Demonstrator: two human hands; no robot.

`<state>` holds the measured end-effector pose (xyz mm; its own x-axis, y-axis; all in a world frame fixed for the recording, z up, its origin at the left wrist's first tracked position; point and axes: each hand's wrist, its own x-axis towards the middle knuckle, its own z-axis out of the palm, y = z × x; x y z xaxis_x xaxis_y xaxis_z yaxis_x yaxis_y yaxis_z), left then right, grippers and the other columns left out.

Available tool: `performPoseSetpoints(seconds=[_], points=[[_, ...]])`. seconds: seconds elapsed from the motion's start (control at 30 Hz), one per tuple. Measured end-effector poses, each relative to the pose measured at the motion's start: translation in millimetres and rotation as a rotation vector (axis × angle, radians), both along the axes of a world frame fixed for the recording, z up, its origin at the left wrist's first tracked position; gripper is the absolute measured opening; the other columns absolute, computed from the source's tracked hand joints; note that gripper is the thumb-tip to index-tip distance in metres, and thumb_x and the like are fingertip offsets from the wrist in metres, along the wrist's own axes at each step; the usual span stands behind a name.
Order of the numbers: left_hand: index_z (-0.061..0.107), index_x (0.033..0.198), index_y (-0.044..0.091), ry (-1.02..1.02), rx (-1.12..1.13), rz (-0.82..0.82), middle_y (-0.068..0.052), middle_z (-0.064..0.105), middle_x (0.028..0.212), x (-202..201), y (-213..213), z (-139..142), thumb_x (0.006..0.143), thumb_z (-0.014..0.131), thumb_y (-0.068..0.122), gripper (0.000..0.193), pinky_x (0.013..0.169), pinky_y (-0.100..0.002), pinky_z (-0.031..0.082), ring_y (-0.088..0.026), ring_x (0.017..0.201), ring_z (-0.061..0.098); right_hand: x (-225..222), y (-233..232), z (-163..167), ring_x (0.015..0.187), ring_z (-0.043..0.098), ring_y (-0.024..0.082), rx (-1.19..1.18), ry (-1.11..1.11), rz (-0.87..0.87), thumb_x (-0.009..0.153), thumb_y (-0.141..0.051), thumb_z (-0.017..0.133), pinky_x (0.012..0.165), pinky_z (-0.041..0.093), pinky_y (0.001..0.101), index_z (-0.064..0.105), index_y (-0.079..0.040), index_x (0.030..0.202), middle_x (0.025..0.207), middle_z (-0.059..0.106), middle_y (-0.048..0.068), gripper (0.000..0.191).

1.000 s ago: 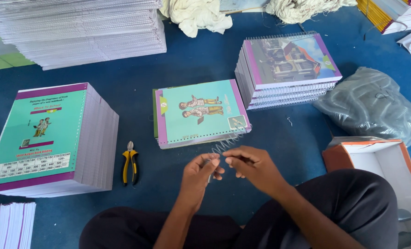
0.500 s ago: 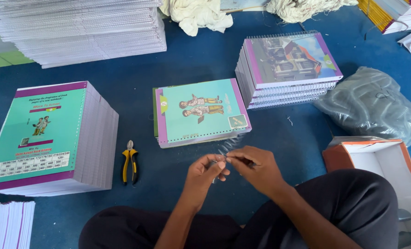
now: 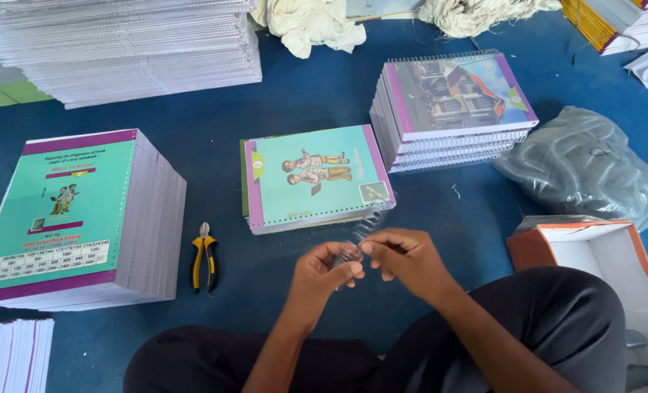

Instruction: The person sits on the floor and binds spiral notebooks by inserting a plastic coil into pre-punched holes. They use pliers to trim excess coil and stack the finished notebooks.

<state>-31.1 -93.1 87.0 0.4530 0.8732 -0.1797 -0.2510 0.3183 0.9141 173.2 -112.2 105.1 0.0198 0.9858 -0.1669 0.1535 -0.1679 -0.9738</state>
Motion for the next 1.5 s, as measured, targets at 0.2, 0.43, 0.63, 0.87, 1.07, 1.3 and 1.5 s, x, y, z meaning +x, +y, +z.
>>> performPoseSetpoints(seconds=[0.2, 0.43, 0.63, 0.87, 1.07, 1.3, 1.5], points=[[0.058, 0.112, 0.000, -0.090, -0.076, 0.120, -0.012, 0.070, 0.101, -8, 6, 2, 0.082, 0.074, 0.000, 0.034, 0.063, -0.030, 0.058, -0.019, 0.076, 0.072, 18, 3, 1, 0.051, 0.063, 0.011, 0.070, 0.054, -0.108, 0.092, -0.013, 0.071, 0.047, 0.051, 0.0248, 0.079, 0.000, 0.099, 0.070, 0.071, 0.007, 0.017], [0.055, 0.100, 0.005, -0.167, -0.050, 0.138, -0.011, 0.062, 0.093, -20, 14, 2, 0.084, 0.073, -0.001, 0.025, 0.056, -0.031, 0.059, -0.018, 0.070, 0.071, 39, 12, 8, 0.050, 0.059, 0.013, 0.183, 0.160, -0.191, 0.093, -0.013, 0.072, 0.047, 0.049, 0.0259, 0.078, 0.001, 0.097, 0.070, 0.067, 0.007, 0.015], [0.054, 0.093, 0.007, -0.044, -0.083, 0.045, -0.008, 0.062, 0.088, -30, 13, 14, 0.085, 0.076, 0.005, 0.024, 0.049, -0.028, 0.054, -0.014, 0.062, 0.066, 51, 14, 15, 0.051, 0.059, 0.014, 0.181, 0.202, -0.276, 0.094, -0.013, 0.071, 0.047, 0.048, 0.0265, 0.076, 0.002, 0.096, 0.071, 0.067, 0.008, 0.016], [0.055, 0.092, 0.009, 0.051, -0.166, -0.049, -0.005, 0.062, 0.082, -34, 15, 28, 0.082, 0.077, 0.007, 0.024, 0.047, -0.028, 0.052, -0.012, 0.059, 0.063, 56, 16, 19, 0.050, 0.059, 0.014, 0.184, 0.213, -0.302, 0.094, -0.013, 0.071, 0.046, 0.048, 0.0264, 0.076, 0.002, 0.096, 0.069, 0.066, 0.008, 0.016], [0.057, 0.087, 0.009, 0.126, -0.206, 0.013, -0.004, 0.061, 0.074, -41, 22, 31, 0.083, 0.079, 0.012, 0.023, 0.051, -0.027, 0.052, -0.011, 0.059, 0.061, 61, 19, 18, 0.051, 0.058, 0.014, 0.196, 0.221, -0.309, 0.095, -0.014, 0.072, 0.046, 0.048, 0.0258, 0.076, 0.002, 0.095, 0.069, 0.065, 0.008, 0.017], [0.070, 0.087, 0.002, 0.247, -0.226, -0.135, -0.001, 0.058, 0.060, -58, 26, 16, 0.080, 0.078, 0.013, 0.015, 0.043, -0.024, 0.039, -0.010, 0.049, 0.050, 72, 22, 17, 0.048, 0.056, 0.014, 0.196, 0.236, -0.328, 0.095, -0.012, 0.070, 0.045, 0.046, 0.0258, 0.076, 0.001, 0.092, 0.067, 0.064, 0.007, 0.014], [0.068, 0.090, 0.000, -0.136, -0.336, 0.182, -0.007, 0.066, 0.081, -64, 34, -11, 0.077, 0.070, 0.009, 0.016, 0.045, -0.027, 0.039, -0.012, 0.056, 0.052, 71, 24, 16, 0.046, 0.054, 0.013, 0.143, 0.318, -0.356, 0.094, -0.012, 0.070, 0.045, 0.045, 0.0269, 0.075, -0.002, 0.088, 0.064, 0.062, 0.005, 0.013]])
